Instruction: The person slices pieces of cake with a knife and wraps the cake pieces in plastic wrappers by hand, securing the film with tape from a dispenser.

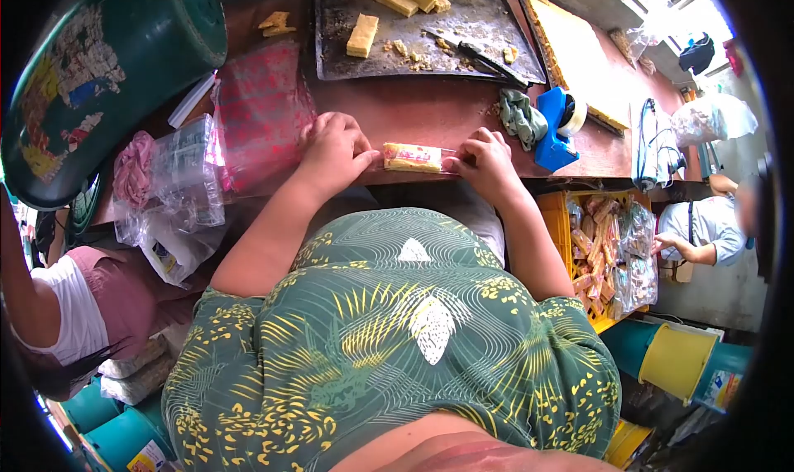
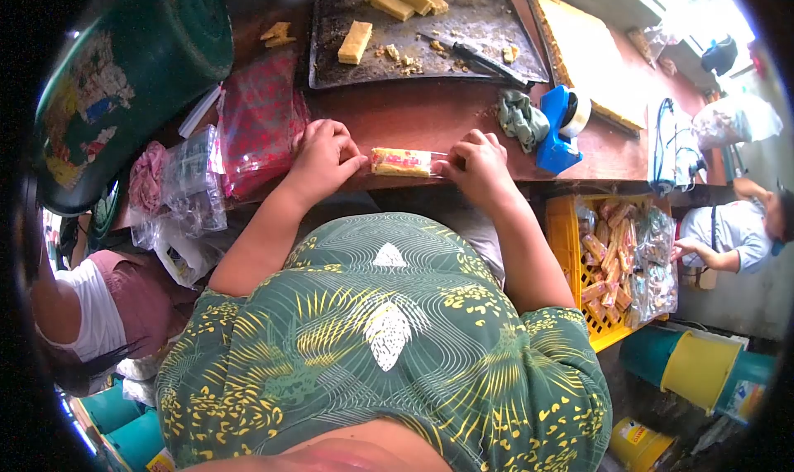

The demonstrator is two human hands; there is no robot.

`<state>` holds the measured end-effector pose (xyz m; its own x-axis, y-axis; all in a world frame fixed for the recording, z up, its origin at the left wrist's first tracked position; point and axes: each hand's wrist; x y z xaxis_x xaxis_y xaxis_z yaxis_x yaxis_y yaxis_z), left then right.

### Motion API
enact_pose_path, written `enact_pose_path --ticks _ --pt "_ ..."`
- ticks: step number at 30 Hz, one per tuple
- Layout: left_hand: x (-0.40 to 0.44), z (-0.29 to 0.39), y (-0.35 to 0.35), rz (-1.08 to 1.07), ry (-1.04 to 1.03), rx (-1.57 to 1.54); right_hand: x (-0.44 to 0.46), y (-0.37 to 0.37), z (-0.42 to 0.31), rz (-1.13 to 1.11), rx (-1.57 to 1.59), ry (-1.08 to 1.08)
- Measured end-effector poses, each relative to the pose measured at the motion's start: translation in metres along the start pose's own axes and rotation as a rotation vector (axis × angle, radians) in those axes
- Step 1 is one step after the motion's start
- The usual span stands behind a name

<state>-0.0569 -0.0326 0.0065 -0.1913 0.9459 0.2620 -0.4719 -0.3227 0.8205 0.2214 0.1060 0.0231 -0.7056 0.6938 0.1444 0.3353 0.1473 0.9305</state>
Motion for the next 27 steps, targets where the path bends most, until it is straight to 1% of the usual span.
enact_pose_path --ticks 2,3,5,6,7,8,10,11,12,14,16,17,20,21,22,25,27 --pt "0.003 0.004 -0.005 0.107 0.005 0.014 0.004 -0.004 -0.003 0.062 0.026 -0.023" --pt "0.003 0.005 -0.003 0.046 -0.033 0.008 0.006 -0.005 -0.004 0.097 0.037 -0.030" --pt "0.004 0.009 0.006 -0.073 -0.109 0.000 0.004 -0.009 0.002 0.080 0.029 0.115" --pt "0.001 0.010 0.006 -0.054 -0.158 0.048 0.000 -0.011 0.002 0.068 0.027 0.185" --pt "-0.004 0.012 0.005 -0.038 -0.208 0.094 -0.006 -0.014 0.002 0.102 -0.055 0.211" --pt "-0.010 0.015 0.004 -0.021 -0.260 0.141 -0.013 -0.016 0.000 0.102 -0.105 0.210" --pt "-0.019 0.021 0.003 -0.028 -0.286 0.141 -0.025 -0.016 -0.014 0.102 -0.206 0.205" --pt "-0.022 0.025 0.007 -0.045 -0.301 0.145 -0.029 -0.014 -0.023 0.133 -0.139 0.191" --pt "-0.023 0.028 0.011 -0.064 -0.314 0.148 -0.027 -0.010 -0.022 0.096 -0.146 0.196" --pt "-0.006 0.032 0.023 -0.298 -0.199 0.131 -0.016 -0.005 -0.014 0.023 -0.162 0.204" --pt "0.014 0.036 0.033 -0.519 -0.089 0.118 -0.004 0.001 -0.013 -0.003 -0.191 0.189" --pt "0.012 0.038 0.035 -0.464 -0.152 0.114 0.002 0.004 -0.016 -0.007 -0.208 0.197" --pt "0.000 0.032 0.021 -0.331 -0.296 0.277 0.004 0.004 -0.019 -0.026 -0.212 0.183" --pt "0.000 0.029 0.020 -0.335 -0.297 0.275 0.002 0.005 -0.019 -0.039 -0.188 0.164" --pt "0.004 0.025 0.019 -0.381 -0.226 0.230 0.002 0.005 -0.019 -0.051 -0.164 0.145" --pt "0.027 0.024 0.023 -0.519 -0.010 0.117 0.007 0.007 -0.023 0.016 -0.200 0.160" --pt "0.026 0.024 0.019 -0.337 -0.120 0.211 0.006 0.003 -0.029 0.017 -0.253 0.163"
Point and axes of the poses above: each hand's wrist, its own x-axis towards the middle knuckle, its own y-axis out of the back of the hand, z = x × y, and after that the axes turned 3 degrees about -x, right-handed
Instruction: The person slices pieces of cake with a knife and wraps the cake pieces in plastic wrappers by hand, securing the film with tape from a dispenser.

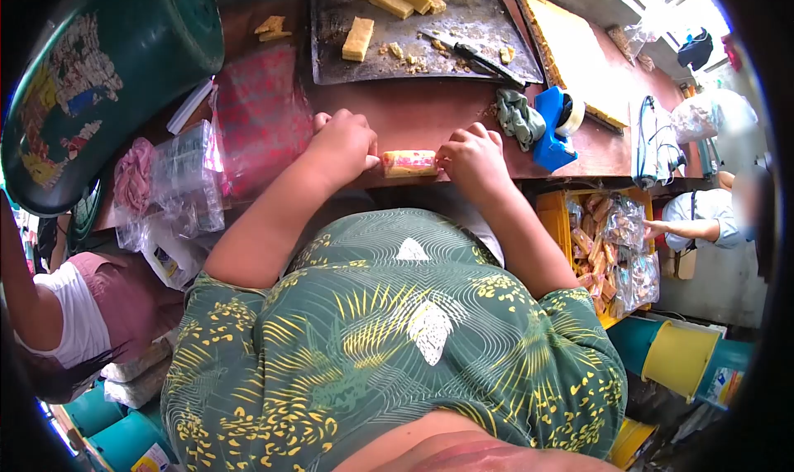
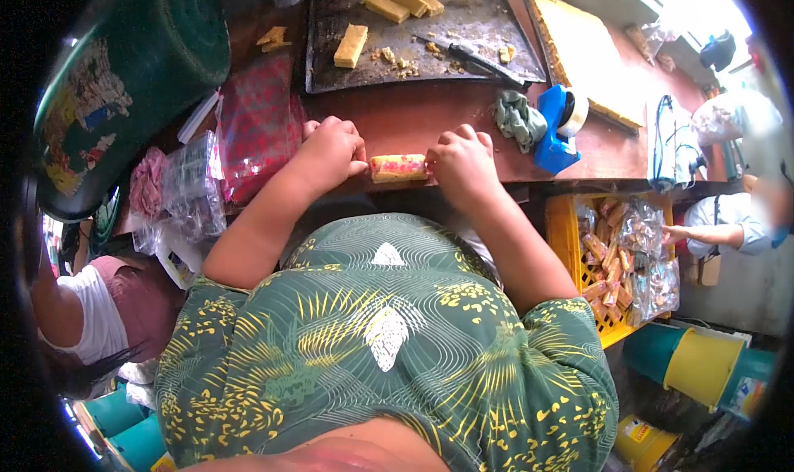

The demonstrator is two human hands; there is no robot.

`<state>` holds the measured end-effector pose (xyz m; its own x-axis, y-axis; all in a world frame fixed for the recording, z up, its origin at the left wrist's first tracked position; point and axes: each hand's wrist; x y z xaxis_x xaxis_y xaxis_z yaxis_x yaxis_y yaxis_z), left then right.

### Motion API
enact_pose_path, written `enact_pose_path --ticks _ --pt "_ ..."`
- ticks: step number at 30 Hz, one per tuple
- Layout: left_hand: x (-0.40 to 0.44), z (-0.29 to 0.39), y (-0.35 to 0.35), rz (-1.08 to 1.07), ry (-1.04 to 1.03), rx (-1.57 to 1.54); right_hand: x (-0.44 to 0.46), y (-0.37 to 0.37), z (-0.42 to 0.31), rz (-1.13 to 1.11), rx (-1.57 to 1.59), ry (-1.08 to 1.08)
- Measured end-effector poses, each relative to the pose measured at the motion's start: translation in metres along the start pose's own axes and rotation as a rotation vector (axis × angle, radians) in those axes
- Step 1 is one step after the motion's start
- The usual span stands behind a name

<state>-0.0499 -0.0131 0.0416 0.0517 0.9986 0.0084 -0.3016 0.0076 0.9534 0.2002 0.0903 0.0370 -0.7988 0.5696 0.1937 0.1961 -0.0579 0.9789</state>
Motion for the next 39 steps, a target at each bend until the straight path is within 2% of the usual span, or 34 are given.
enact_pose_path --ticks 2,3,5,6,7,9,10,13,14,17,18,19,21,22,25,26,29,30,33,37,39 --pt "-0.005 0.001 -0.012 0.264 -0.105 0.088 -0.003 -0.004 -0.001 -0.016 -0.068 0.013" --pt "-0.012 0.008 -0.020 0.313 -0.104 0.137 -0.010 -0.010 -0.002 0.043 -0.073 0.028" --pt "-0.021 0.010 -0.041 0.342 -0.144 0.154 -0.027 -0.023 -0.004 0.163 -0.094 0.048" --pt "-0.023 0.014 -0.040 0.288 -0.081 0.095 -0.034 -0.025 -0.010 0.142 -0.012 0.024" --pt "-0.019 0.016 -0.040 0.283 -0.034 -0.036 -0.039 -0.024 -0.013 0.054 0.053 -0.003" --pt "-0.005 0.018 -0.040 0.259 0.065 -0.296 -0.043 -0.028 -0.017 0.014 0.010 -0.012" --pt "0.008 0.014 -0.038 0.163 0.076 -0.600 -0.042 -0.029 -0.018 0.008 0.038 -0.004" --pt "0.036 0.022 -0.039 0.230 0.186 -1.318 -0.038 -0.024 -0.020 0.068 0.164 -0.105" --pt "0.038 0.021 -0.036 0.083 0.234 -1.596 -0.036 -0.024 -0.018 0.183 0.245 -0.108" --pt "0.038 0.031 -0.039 0.028 0.202 -1.725 -0.025 -0.014 -0.012 0.526 0.534 -0.087" --pt "0.042 0.033 -0.046 0.032 0.033 -1.603 -0.024 -0.005 -0.010 0.549 0.567 -0.070" --pt "0.046 0.027 -0.060 0.087 -0.031 -1.380 -0.025 -0.001 -0.007 0.572 0.601 -0.055" --pt "0.056 0.013 -0.084 0.195 -0.155 -0.936 -0.032 -0.005 -0.002 0.511 0.417 0.067" --pt "0.047 0.022 -0.063 0.203 -0.136 -0.694 -0.035 -0.009 0.001 0.478 0.323 0.130" --pt "0.041 0.017 -0.052 0.051 -0.250 -0.866 -0.048 -0.029 0.000 0.324 0.376 0.143" --pt "0.040 0.013 -0.062 -0.050 -0.173 -1.046 -0.051 -0.034 -0.001 0.281 0.437 0.087" --pt "0.033 0.032 -0.042 0.157 -0.317 -0.468 -0.047 -0.020 -0.003 0.178 0.630 -0.051" --pt "0.035 0.029 -0.050 0.146 -0.312 -0.418 -0.047 -0.018 0.002 0.129 0.711 -0.050" --pt "0.036 0.031 -0.050 0.180 -0.326 -0.361 -0.050 0.019 0.024 0.397 0.487 0.010" --pt "0.034 0.032 -0.050 0.186 -0.319 -0.361 -0.074 0.057 0.107 0.760 0.503 -0.589" --pt "0.036 0.032 -0.050 0.179 -0.311 -0.368 -0.101 0.035 0.182 0.654 0.535 -0.744"
Point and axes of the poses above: each hand's wrist, its own x-axis towards the middle knuckle, its own y-axis out of the back of the hand, z = x × y, and after that the axes turned 3 degrees about -x, right-handed
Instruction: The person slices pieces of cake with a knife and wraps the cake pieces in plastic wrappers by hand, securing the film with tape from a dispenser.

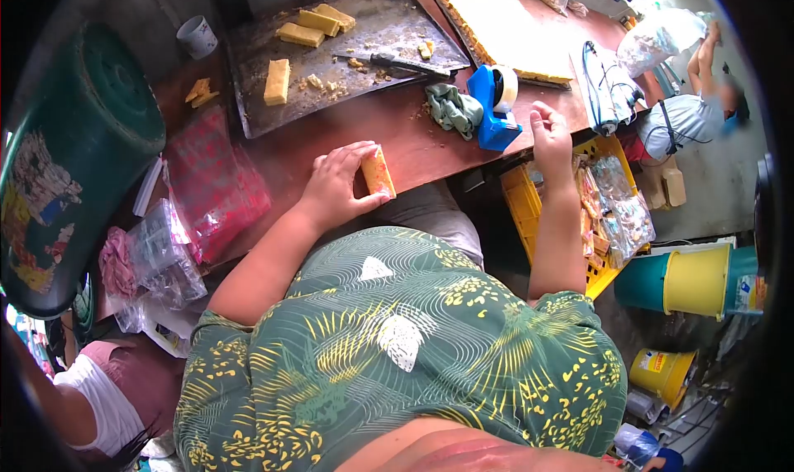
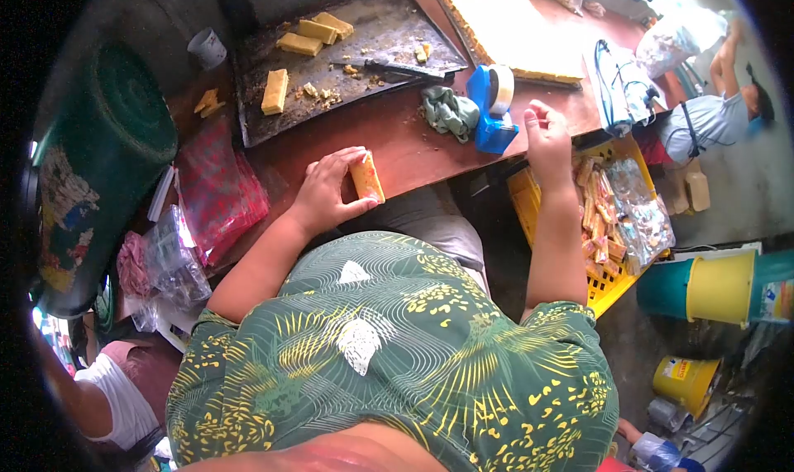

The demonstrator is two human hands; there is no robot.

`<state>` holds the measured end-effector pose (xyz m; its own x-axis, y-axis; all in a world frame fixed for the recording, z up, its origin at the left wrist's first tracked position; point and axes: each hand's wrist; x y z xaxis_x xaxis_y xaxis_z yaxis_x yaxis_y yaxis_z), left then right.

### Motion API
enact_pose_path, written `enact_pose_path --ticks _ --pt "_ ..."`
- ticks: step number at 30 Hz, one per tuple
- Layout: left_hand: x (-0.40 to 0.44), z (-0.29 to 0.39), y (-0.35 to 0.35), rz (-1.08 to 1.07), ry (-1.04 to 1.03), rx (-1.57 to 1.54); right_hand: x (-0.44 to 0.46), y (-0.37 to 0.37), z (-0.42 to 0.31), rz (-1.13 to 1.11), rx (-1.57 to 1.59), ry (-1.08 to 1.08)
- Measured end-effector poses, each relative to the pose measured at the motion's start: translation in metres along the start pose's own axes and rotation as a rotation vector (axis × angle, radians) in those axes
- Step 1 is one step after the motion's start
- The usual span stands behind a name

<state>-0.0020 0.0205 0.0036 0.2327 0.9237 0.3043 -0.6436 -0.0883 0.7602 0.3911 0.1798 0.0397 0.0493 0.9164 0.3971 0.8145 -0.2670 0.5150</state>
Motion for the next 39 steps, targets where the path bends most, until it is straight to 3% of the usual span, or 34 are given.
enact_pose_path --ticks 3,6,7,11,14,15,18,21,25,26,28,29,32,35,38,39 --pt "0.000 0.001 0.000 -0.001 0.020 -0.006 0.011 0.006 -0.003 -0.362 -0.009 -0.409" --pt "-0.001 0.001 0.001 0.011 0.012 -0.011 0.011 -0.017 0.001 -0.373 0.146 -0.405" --pt "-0.002 0.001 0.000 0.011 0.009 -0.012 0.010 -0.027 0.004 -0.303 0.287 -0.252" --pt "-0.004 -0.001 0.000 0.031 -0.004 -0.005 -0.025 -0.024 -0.035 0.056 -0.181 0.322" --pt "-0.003 -0.003 -0.001 0.035 -0.011 0.001 -0.046 -0.018 -0.002 0.082 -0.465 0.378" --pt "-0.003 -0.003 -0.001 0.034 -0.012 0.001 -0.052 -0.016 0.008 0.051 -0.539 0.281" --pt "-0.002 0.002 0.003 0.012 0.025 -0.039 -0.062 -0.021 0.018 0.038 -0.464 0.287" --pt "-0.002 -0.001 0.000 0.031 0.003 -0.029 -0.085 -0.055 -0.048 -0.297 -0.095 0.185" --pt "-0.001 -0.003 0.000 0.044 -0.014 -0.047 -0.126 -0.099 -0.115 -0.805 0.239 0.422" --pt "-0.002 -0.009 -0.003 0.049 -0.024 -0.072 -0.126 -0.110 -0.117 -0.775 0.260 0.634" --pt "-0.004 -0.016 -0.005 0.042 -0.027 -0.114 -0.122 -0.126 -0.108 -0.838 0.321 0.450" --pt "-0.005 -0.018 -0.005 0.032 -0.021 -0.132 -0.117 -0.134 -0.103 -0.735 0.264 0.509" --pt "-0.005 -0.021 -0.001 0.007 -0.007 -0.154 -0.102 -0.131 -0.119 -0.827 0.096 0.249" --pt "-0.006 -0.016 -0.001 0.015 -0.011 -0.095 -0.097 -0.148 -0.117 -0.704 0.164 0.113" --pt "-0.005 -0.007 -0.003 0.047 -0.012 -0.003 -0.092 -0.145 -0.124 -0.646 0.037 0.286" --pt "-0.006 -0.007 -0.002 0.054 -0.005 0.028 -0.088 -0.135 -0.124 -0.575 0.126 0.295"
Point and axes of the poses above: each hand's wrist, its own x-axis towards the middle knuckle, its own y-axis out of the back of the hand, z = x × y, and after that the axes turned 3 degrees about -x, right-handed
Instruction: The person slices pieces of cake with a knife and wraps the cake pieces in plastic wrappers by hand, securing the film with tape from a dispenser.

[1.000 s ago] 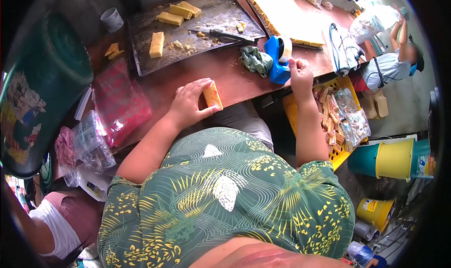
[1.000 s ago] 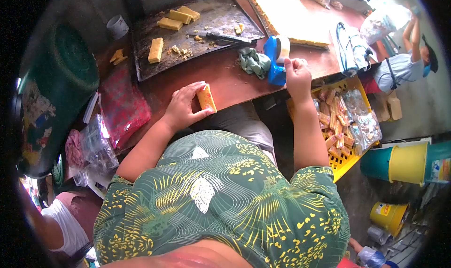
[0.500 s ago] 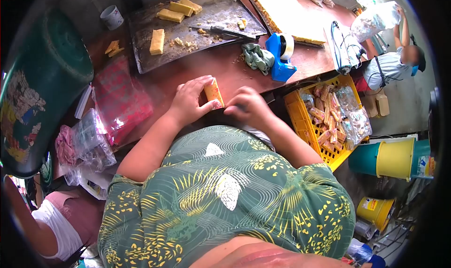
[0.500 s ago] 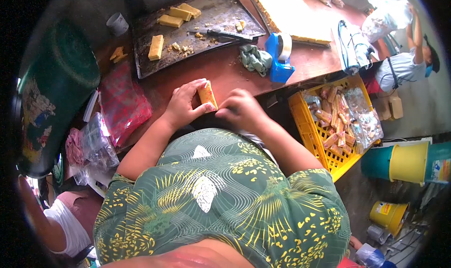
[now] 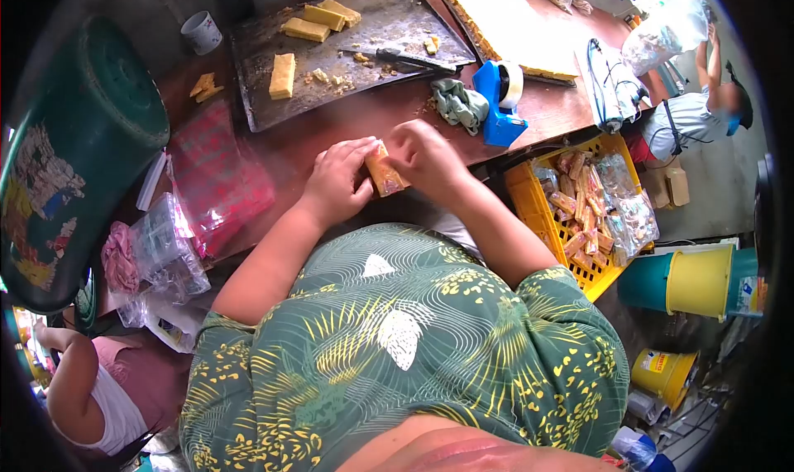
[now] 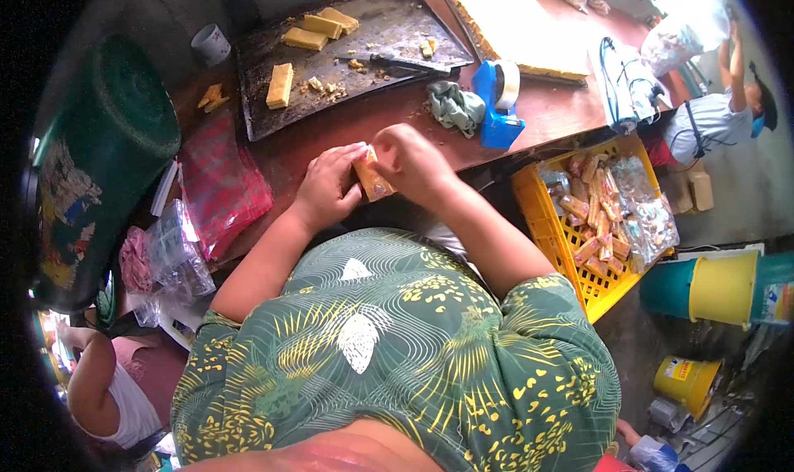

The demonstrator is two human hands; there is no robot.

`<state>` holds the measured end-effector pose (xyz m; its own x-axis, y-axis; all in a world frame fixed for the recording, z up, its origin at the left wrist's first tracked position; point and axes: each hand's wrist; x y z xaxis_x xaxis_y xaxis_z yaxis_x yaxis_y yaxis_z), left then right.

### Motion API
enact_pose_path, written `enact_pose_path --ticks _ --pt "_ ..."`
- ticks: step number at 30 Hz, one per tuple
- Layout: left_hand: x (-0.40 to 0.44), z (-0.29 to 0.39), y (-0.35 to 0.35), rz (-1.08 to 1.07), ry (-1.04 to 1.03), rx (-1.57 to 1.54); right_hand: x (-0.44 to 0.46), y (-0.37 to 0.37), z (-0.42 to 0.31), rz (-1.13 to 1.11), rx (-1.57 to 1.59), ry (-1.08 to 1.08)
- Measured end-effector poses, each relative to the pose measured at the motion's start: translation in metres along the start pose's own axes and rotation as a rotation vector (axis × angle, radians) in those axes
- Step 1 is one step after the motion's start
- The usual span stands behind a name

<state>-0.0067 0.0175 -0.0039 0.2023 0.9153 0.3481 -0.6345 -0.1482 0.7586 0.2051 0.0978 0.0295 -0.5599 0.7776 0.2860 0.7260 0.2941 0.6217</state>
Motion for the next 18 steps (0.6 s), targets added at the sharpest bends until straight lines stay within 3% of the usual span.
enact_pose_path --ticks 5,7,10,13,14,17,18 --pt "-0.001 -0.004 0.002 0.058 -0.039 -0.040 -0.017 0.110 0.051 0.698 0.021 -0.015" --pt "0.000 -0.003 0.002 0.057 -0.040 -0.070 -0.026 0.151 0.079 0.746 -0.256 -0.223" --pt "0.003 -0.004 0.000 0.064 -0.043 -0.100 -0.031 0.169 0.124 0.357 0.009 -0.580" --pt "0.000 -0.003 0.001 0.077 -0.049 -0.117 -0.019 0.146 0.111 0.395 0.284 -0.816" --pt "0.000 -0.002 0.002 0.080 -0.055 -0.120 -0.017 0.145 0.104 0.357 0.299 -0.758" --pt "0.000 -0.003 0.006 0.079 -0.064 -0.168 -0.024 0.132 0.140 0.573 0.098 -0.299" --pt "-0.001 -0.003 0.006 0.077 -0.062 -0.193 -0.028 0.132 0.092 0.602 -0.183 -0.183"
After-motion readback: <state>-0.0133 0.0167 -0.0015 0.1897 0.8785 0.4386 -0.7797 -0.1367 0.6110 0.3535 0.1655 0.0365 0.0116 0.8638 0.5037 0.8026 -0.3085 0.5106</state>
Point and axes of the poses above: each hand's wrist, its own x-axis towards the middle knuckle, its own y-axis out of the back of the hand, z = x × y, and after that the axes turned 3 degrees about -x, right-handed
